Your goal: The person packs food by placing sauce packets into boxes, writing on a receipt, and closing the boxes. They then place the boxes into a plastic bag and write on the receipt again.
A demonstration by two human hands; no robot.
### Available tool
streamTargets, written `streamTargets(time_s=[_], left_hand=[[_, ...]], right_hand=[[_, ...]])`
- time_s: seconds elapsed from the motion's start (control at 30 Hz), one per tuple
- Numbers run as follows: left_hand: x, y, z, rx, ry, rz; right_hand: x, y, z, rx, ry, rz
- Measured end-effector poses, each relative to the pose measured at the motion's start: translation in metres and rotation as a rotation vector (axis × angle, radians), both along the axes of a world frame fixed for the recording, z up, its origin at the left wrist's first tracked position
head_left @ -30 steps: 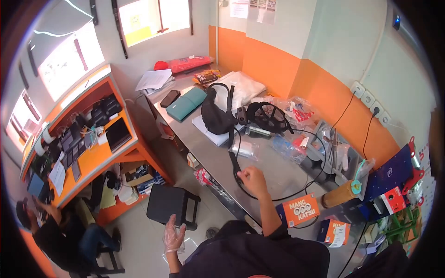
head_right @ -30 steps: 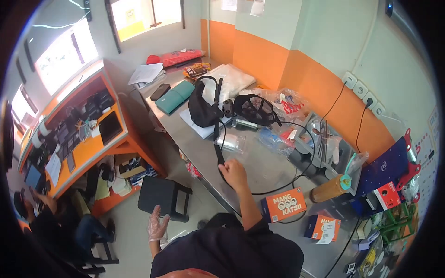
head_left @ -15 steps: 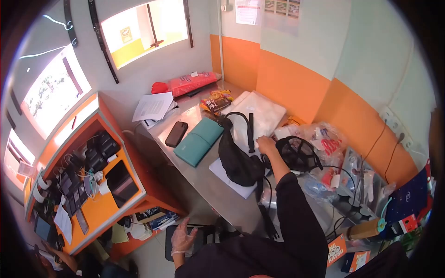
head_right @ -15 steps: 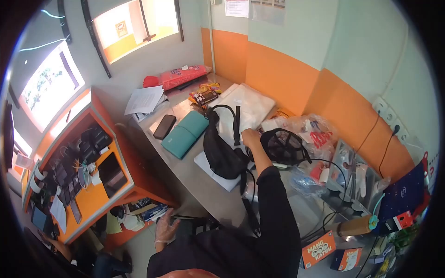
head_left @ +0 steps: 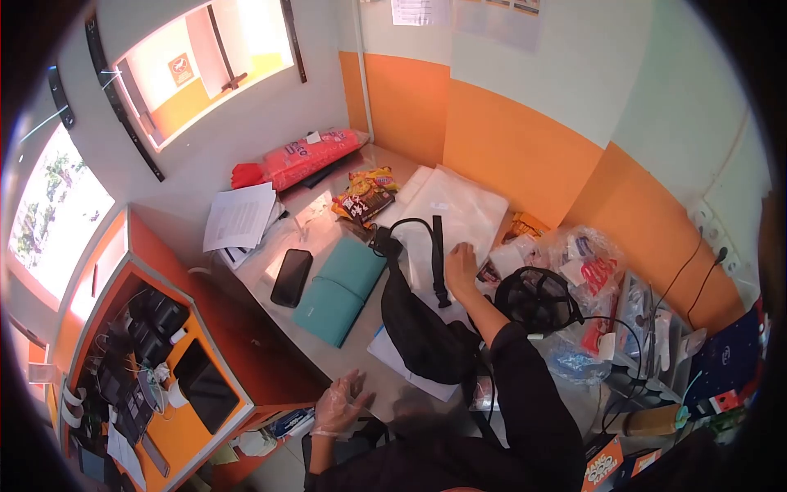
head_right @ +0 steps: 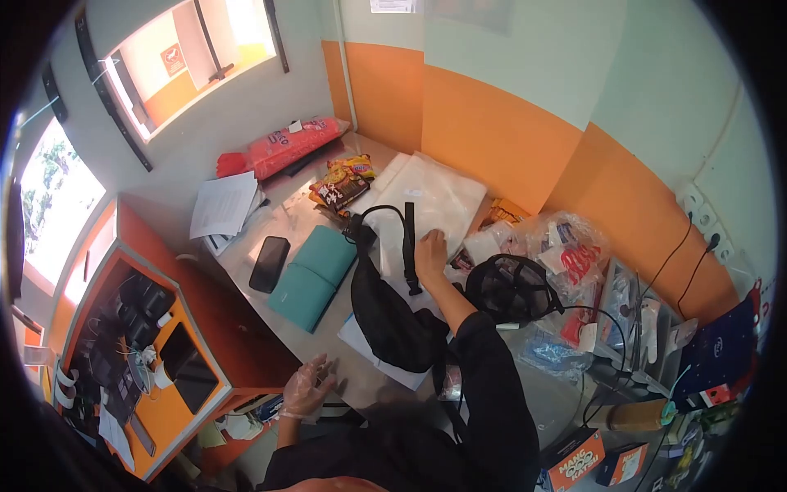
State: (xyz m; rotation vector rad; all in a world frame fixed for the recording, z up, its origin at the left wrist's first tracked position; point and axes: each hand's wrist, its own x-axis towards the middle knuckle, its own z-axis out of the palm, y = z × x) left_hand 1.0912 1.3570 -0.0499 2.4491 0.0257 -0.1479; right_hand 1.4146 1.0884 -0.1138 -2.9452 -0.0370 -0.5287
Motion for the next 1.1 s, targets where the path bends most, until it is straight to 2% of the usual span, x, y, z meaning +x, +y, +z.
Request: streamTargets(time_s=[0.03,0.17,0.27,0.3,0.4,0.6,0.7,0.77,0.83,0.93,0.97,1.03,1.07,1.1], left_hand=[[-0.001,0.001,0.003,-0.004,0.002,0.011],[-0.013,0.013,-0.011,-0.081,0.049,0.095],[-0.016,0.021,-0.009,0.005,0.034,0.089],[-0.016,0.023,-0.008,0.019,0.019,0.088],[-0.018,0.029,-0.005,0.045,-0.029,0.108],[-0.017,0.033,-0.007,0.044,-0.039,0.120],[-0.009,0.028,-0.001,-0.006,-0.101,0.107],[-0.003,0.026,0.006,-0.050,-0.148,0.089],[0.004,0.023,0.015,-0.157,-0.149,0.104],[0.012,0.015,0.036,-0.336,-0.175,0.112],[0.013,0.013,0.044,-0.398,-0.188,0.112],[0.016,0.008,0.057,-0.598,-0.191,0.110],[0.016,0.005,0.063,-0.699,-0.191,0.109],[0.015,0.001,0.070,-0.924,-0.187,0.103]], right_hand=[[0.004,-0.003,-0.005,-0.064,-0.184,0.004],[0.015,-0.008,-0.011,0.106,-0.088,-0.036],[0.019,-0.020,0.008,0.229,-0.044,0.059],[0.030,-0.028,-0.003,0.253,-0.119,0.098],[0.034,-0.045,0.011,0.412,-0.037,0.176],[0.009,-0.045,0.053,0.311,-0.226,0.224],[0.018,-0.045,0.098,0.808,0.068,0.065],[0.035,-0.048,0.118,0.729,-0.128,0.134],[0.041,-0.044,0.160,0.898,-0.082,0.239],[0.056,-0.034,0.211,0.935,-0.267,0.389],[0.045,-0.026,0.239,0.983,-0.351,0.453],[-0.008,-0.010,0.309,1.059,-0.289,0.520],[-0.031,0.001,0.327,1.028,-0.319,0.682],[-0.055,0.012,0.336,0.992,-0.348,0.844]])
